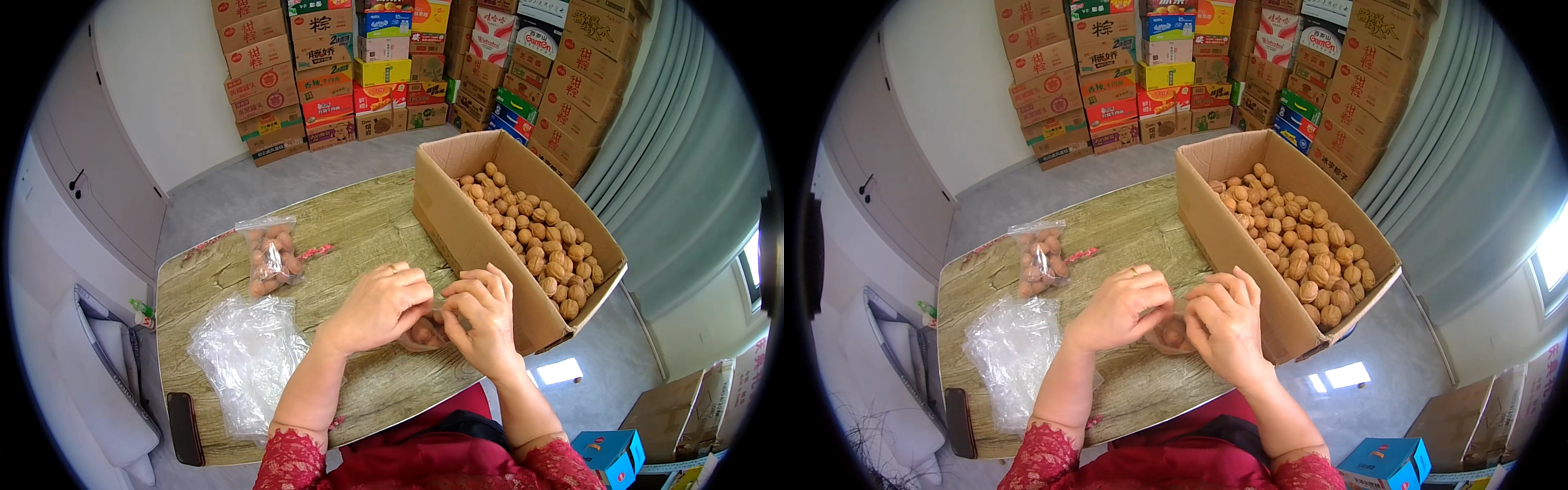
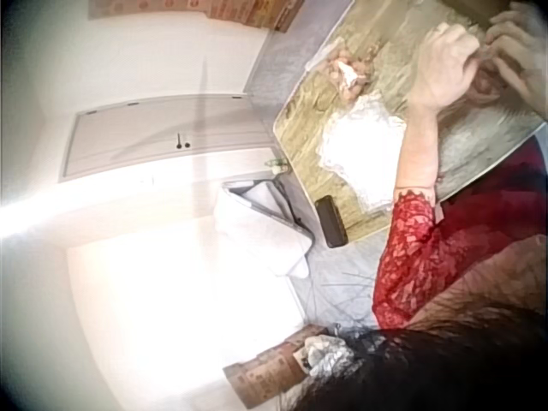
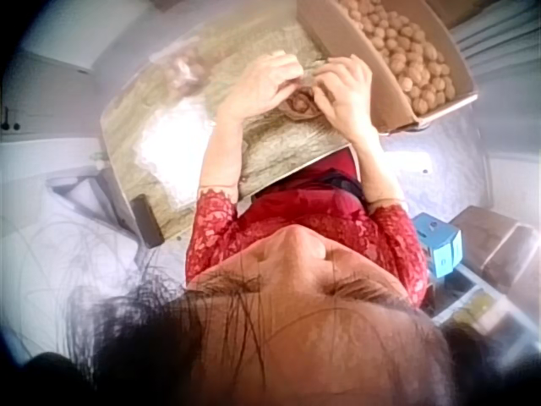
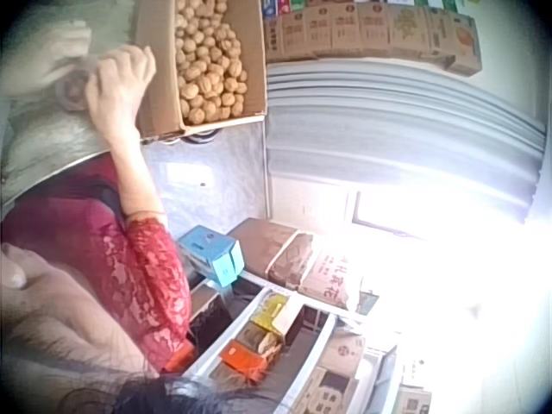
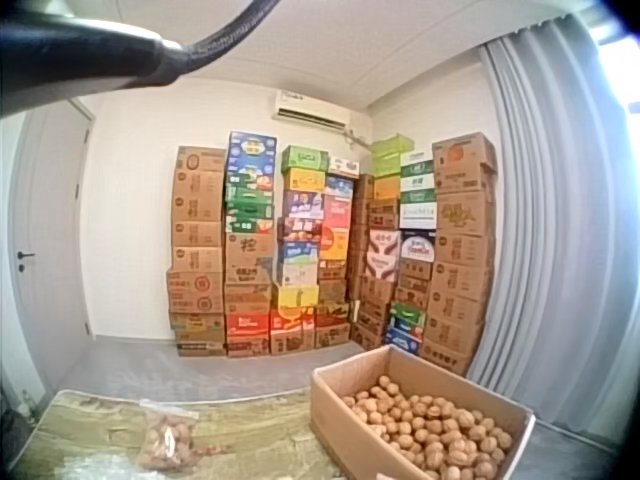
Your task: The person places walnuts from a cardboard box into plastic bags by hand and seals the bags.
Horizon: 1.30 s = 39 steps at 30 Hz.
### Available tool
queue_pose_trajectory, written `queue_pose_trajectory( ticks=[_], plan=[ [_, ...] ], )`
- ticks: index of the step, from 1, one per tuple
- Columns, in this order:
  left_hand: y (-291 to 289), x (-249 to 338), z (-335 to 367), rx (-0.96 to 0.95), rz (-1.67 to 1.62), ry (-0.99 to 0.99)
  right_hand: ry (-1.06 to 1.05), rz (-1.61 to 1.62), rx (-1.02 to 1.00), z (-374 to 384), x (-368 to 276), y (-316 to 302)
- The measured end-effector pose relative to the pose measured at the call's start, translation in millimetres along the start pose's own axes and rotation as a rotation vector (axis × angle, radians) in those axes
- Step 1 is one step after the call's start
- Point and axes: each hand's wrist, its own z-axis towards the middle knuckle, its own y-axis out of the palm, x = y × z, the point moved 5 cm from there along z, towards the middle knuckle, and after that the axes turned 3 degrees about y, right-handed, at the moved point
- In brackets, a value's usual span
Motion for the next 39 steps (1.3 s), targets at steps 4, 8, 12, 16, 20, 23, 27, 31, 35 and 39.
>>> queue_pose_trajectory(
  ticks=[4, 8, 12, 16, 20, 23, 27, 31, 35, 39],
  plan=[
    [-2, 2, -1, 0.055, 0.017, -0.011, 0.011, -0.029, 0.018, 4, -3, -1],
    [6, 2, 0, 0.048, 0.024, 0.001, 0.006, -0.003, 0.008, 4, -4, 2],
    [5, 2, -1, 0.019, 0.025, 0.035, 0.006, -0.007, -0.006, 3, -5, 4],
    [8, 1, -1, 0.016, 0.074, 0.058, 0.014, -0.01, -0.008, 2, -4, 3],
    [8, 0, -3, 0.106, 0.089, 0.073, 0.053, -0.014, 0.021, -2, 5, -5],
    [7, -5, -5, 0.107, 0.086, 0.042, 0.09, 0.015, 0.021, -9, 13, -7],
    [0, -7, -5, 0.053, 0.097, 0.037, 0.096, 0.067, 0.026, -14, 16, -7],
    [-4, -3, -5, 0.04, 0.113, 0.039, 0.099, 0.129, 0.034, -13, 17, -5],
    [0, -5, -1, 0.102, 0.136, 0.031, 0.249, 0.257, 0.057, -29, 25, -3],
    [1, -30, -8, 0.063, 0.067, -0.138, 0.278, 0.323, 0.095, -47, 35, 5]
  ],
)
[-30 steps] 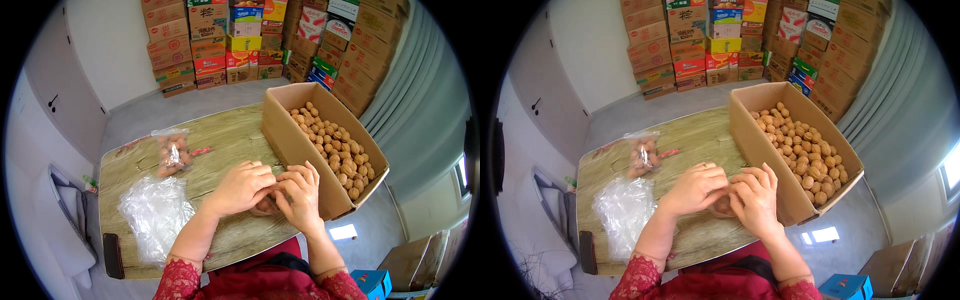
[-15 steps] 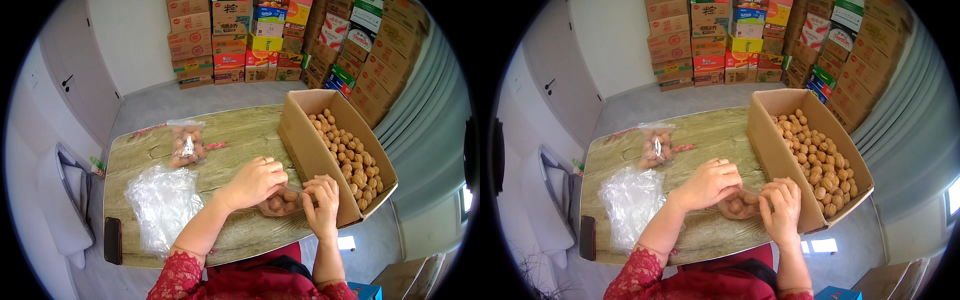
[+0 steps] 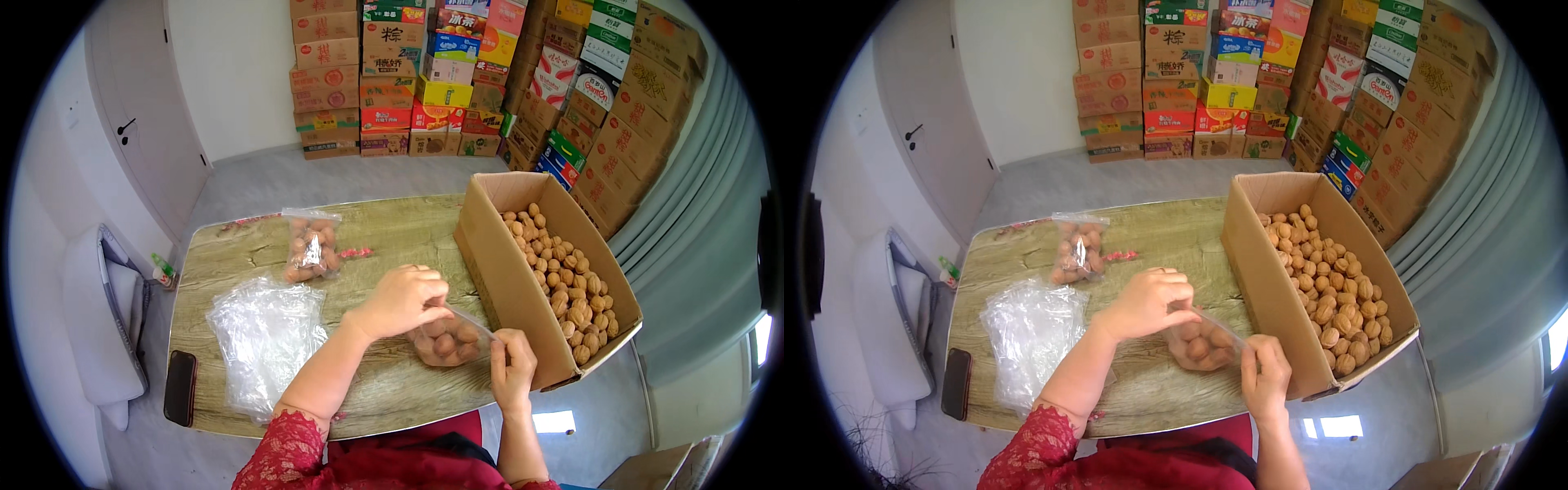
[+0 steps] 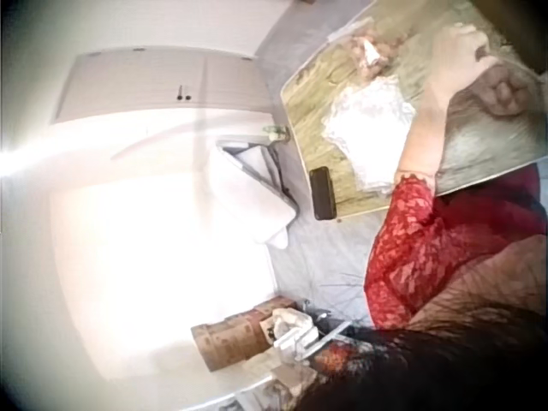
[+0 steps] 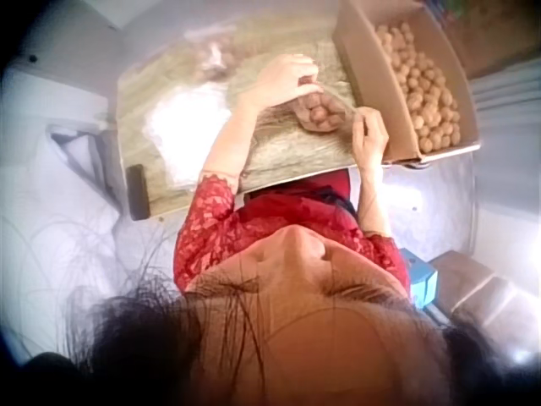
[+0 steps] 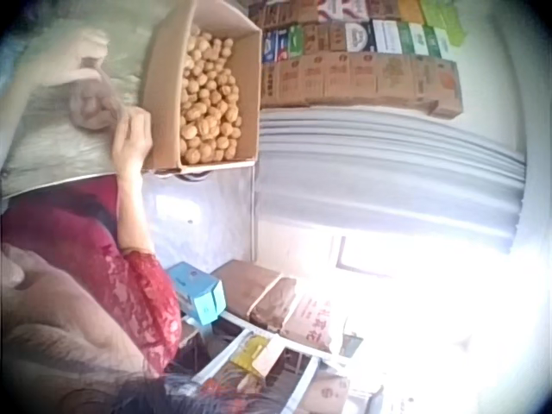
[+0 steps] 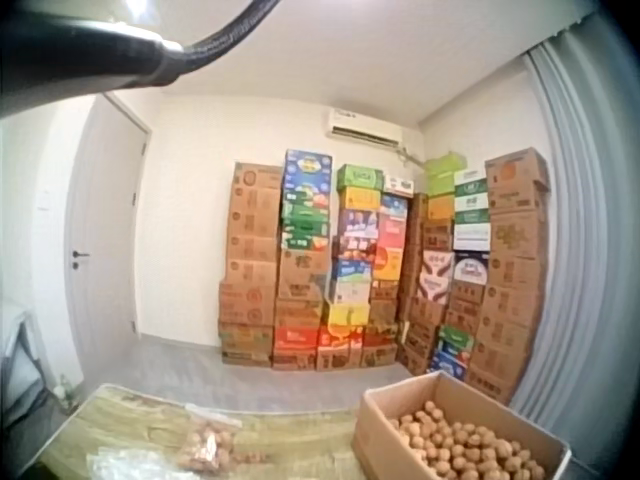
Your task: The person places walnuts from a cardboard box into plastic bags by hand and seals the bags.
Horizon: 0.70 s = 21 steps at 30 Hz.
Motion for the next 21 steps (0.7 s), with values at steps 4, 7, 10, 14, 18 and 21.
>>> queue_pose_trajectory(
  ticks=[4, 7, 10, 14, 18, 21],
  plan=[
    [-3, -27, -17, -0.111, -0.188, -0.179, 0.048, 0.061, -0.058, -1, 6, 6],
    [-11, -29, -29, -0.101, -0.294, -0.2, 0.05, 0.088, -0.055, 2, 8, 8],
    [-15, -28, -43, -0.065, -0.245, -0.237, 0.03, 0.113, -0.045, -1, 10, 10],
    [1, -40, -69, 0.044, -0.327, -0.435, 0.08, 0.182, -0.024, -14, 20, 8],
    [50, -29, -93, -0.24, -0.174, -0.387, 0.052, 0.164, -0.004, -27, 23, 8],
    [78, -11, -87, -0.307, -0.157, -0.29, 0.105, 0.201, -0.135, -52, 41, 18]
  ],
)
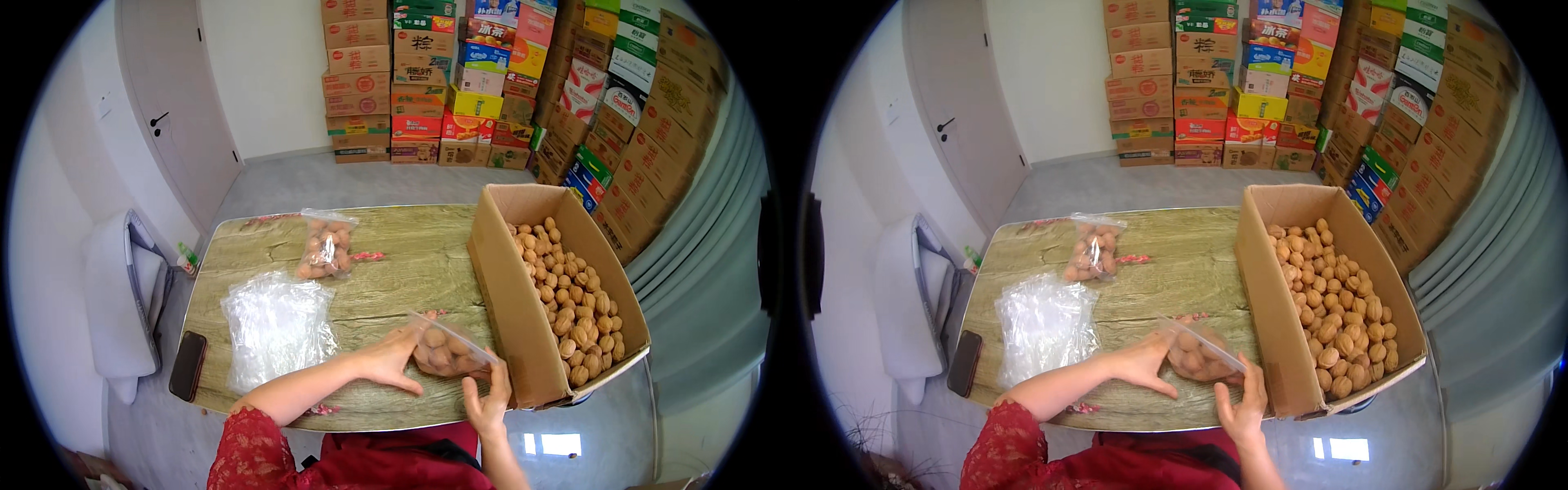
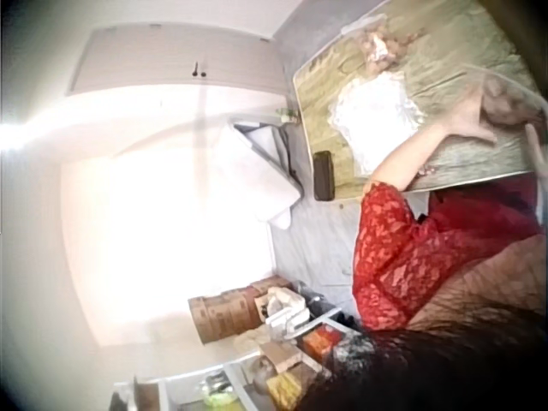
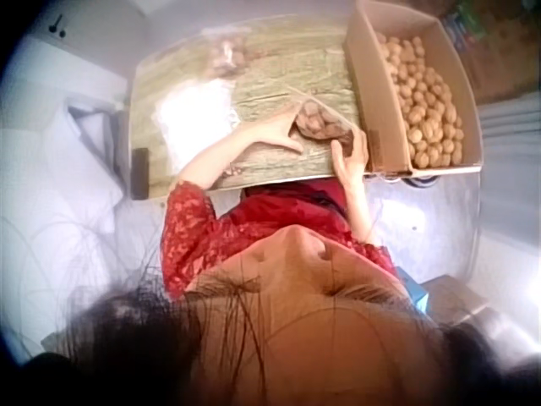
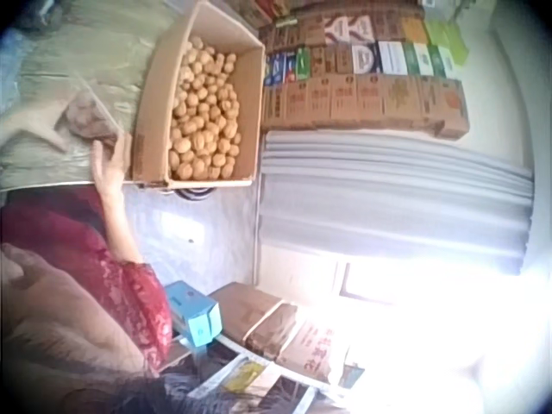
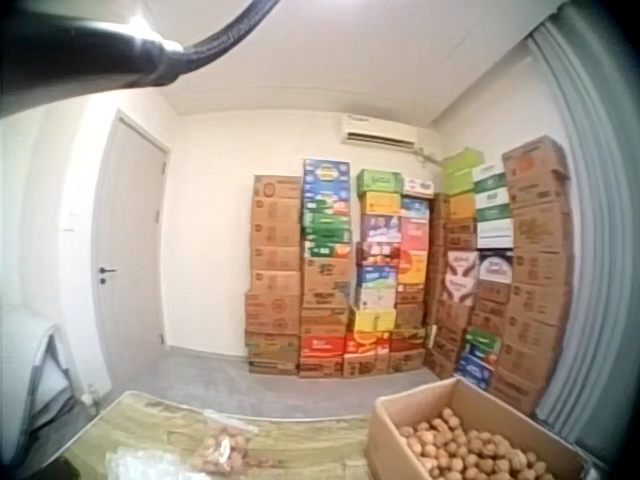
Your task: The person places walnuts from a cardboard box into plastic bags by hand and seals the bags.
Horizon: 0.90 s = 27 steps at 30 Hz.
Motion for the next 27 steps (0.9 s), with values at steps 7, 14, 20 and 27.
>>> queue_pose_trajectory(
  ticks=[7, 14, 20, 27],
  plan=[
    [16, 5, 32, 0.188, -0.113, 0.017, 0.01, -0.255, 0.02, -23, 27, 9],
    [-7, -26, 44, 0.228, -0.466, -0.17, 0.105, -0.07, 0.013, -17, 26, 14],
    [-132, -80, 1, 0.695, -0.741, -0.253, 0.02, -0.159, -0.013, -18, 19, 17],
    [-256, -193, -97, 1.124, -0.457, -0.487, -0.003, -0.226, -0.056, -14, 13, 22]
  ],
)
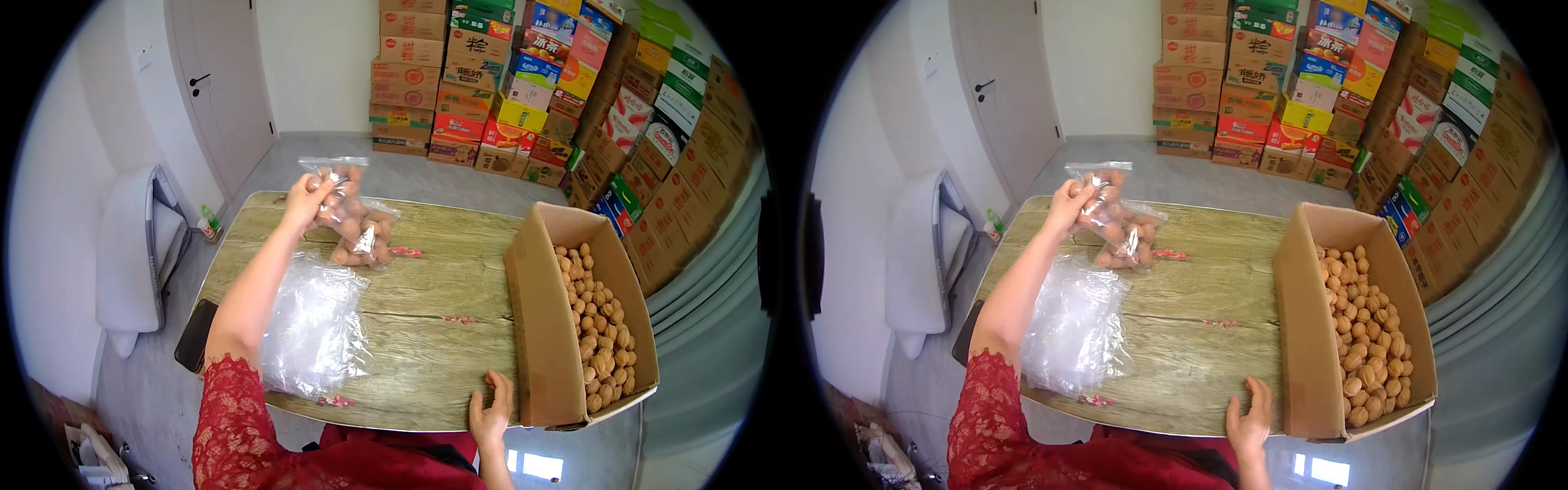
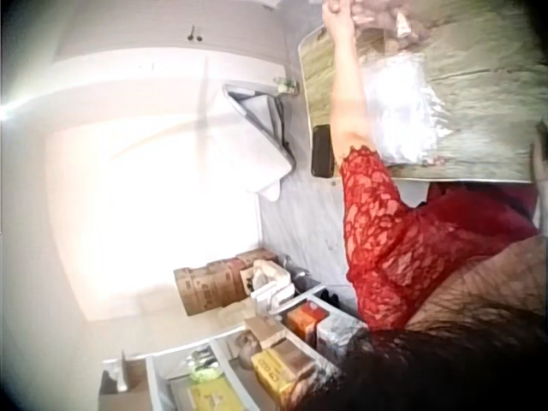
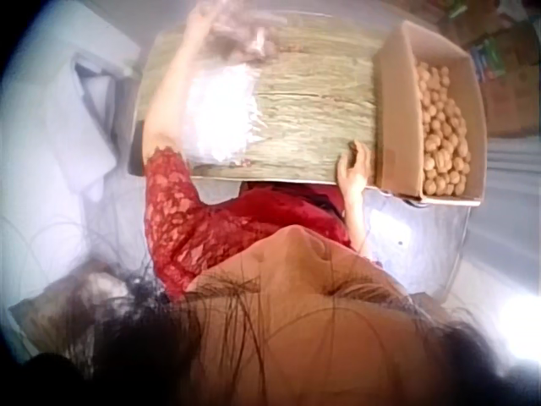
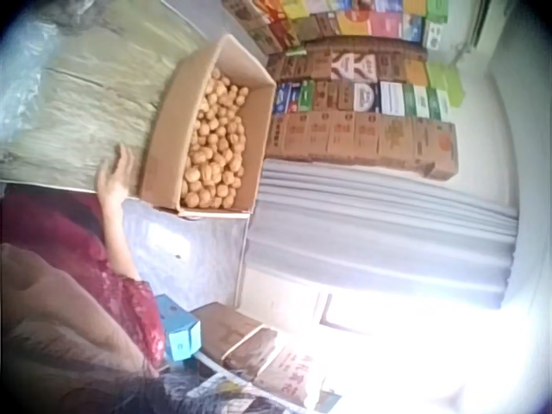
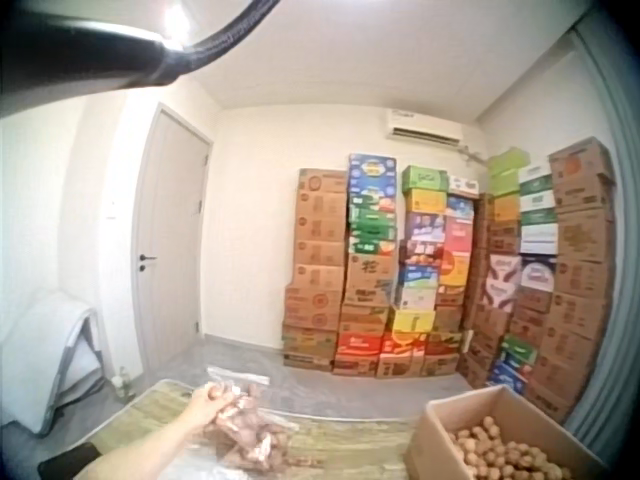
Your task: The person places walnuts from a cardboard box into plastic bags by hand and seals the bags.
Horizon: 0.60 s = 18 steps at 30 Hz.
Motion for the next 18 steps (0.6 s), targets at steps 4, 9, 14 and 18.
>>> queue_pose_trajectory(
  ticks=[4, 9, 14, 18],
  plan=[
    [-30, -34, 12, 0.043, 0.161, -0.093, 0.011, -0.021, -0.002, 0, 2, -1],
    [-60, -47, 0, 0.15, 0.901, 0.161, -0.018, -0.04, -0.004, 0, 4, 2],
    [-48, 21, -63, -0.267, 0.888, -0.001, -0.067, -0.09, -0.003, 1, -1, 2],
    [-31, 42, -136, -0.54, 1.02, 0.108, -0.061, -0.095, -0.035, 2, -1, 2]
  ],
)
